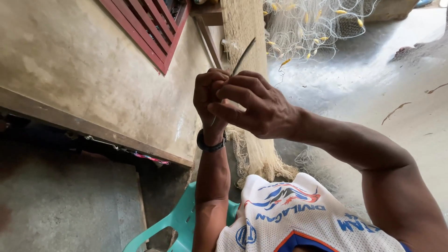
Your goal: Repairing a large fishing net using a small hand tool while seated.
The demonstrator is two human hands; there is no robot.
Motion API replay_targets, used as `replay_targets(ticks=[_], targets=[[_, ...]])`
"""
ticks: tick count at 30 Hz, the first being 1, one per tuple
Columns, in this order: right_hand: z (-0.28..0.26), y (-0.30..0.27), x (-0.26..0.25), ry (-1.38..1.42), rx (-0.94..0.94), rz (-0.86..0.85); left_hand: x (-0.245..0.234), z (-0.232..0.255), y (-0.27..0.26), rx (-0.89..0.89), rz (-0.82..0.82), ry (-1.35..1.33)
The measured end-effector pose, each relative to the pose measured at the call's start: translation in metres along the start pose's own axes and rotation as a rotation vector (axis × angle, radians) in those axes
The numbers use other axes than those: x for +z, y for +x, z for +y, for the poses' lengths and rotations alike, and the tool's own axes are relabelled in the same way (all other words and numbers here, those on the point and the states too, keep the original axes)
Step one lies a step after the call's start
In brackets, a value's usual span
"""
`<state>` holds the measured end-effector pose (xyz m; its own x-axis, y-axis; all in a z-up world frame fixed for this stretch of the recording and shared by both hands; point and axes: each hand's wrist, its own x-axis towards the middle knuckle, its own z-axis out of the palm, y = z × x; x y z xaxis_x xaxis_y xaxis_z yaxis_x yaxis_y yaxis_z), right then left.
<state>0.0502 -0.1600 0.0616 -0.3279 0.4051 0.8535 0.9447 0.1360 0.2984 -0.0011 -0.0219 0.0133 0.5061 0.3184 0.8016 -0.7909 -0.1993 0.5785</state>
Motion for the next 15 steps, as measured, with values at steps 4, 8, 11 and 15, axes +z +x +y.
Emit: replay_targets(ticks=[4,8,11,15], targets=[[-0.011,0.009,-0.009,-0.005,0.033,0.054,0.004,-0.007,0.002,-0.003,0.062,0.022],[-0.036,0.025,-0.02,0.231,-0.179,0.032,0.013,-0.006,0.009,0.096,0.144,-0.007],[-0.041,0.028,-0.028,0.31,-0.293,0.061,0.006,-0.007,0.008,0.127,0.099,-0.01],[-0.032,0.028,-0.049,0.352,-0.261,0.083,-0.006,-0.009,0.005,0.125,-0.01,0.043]])
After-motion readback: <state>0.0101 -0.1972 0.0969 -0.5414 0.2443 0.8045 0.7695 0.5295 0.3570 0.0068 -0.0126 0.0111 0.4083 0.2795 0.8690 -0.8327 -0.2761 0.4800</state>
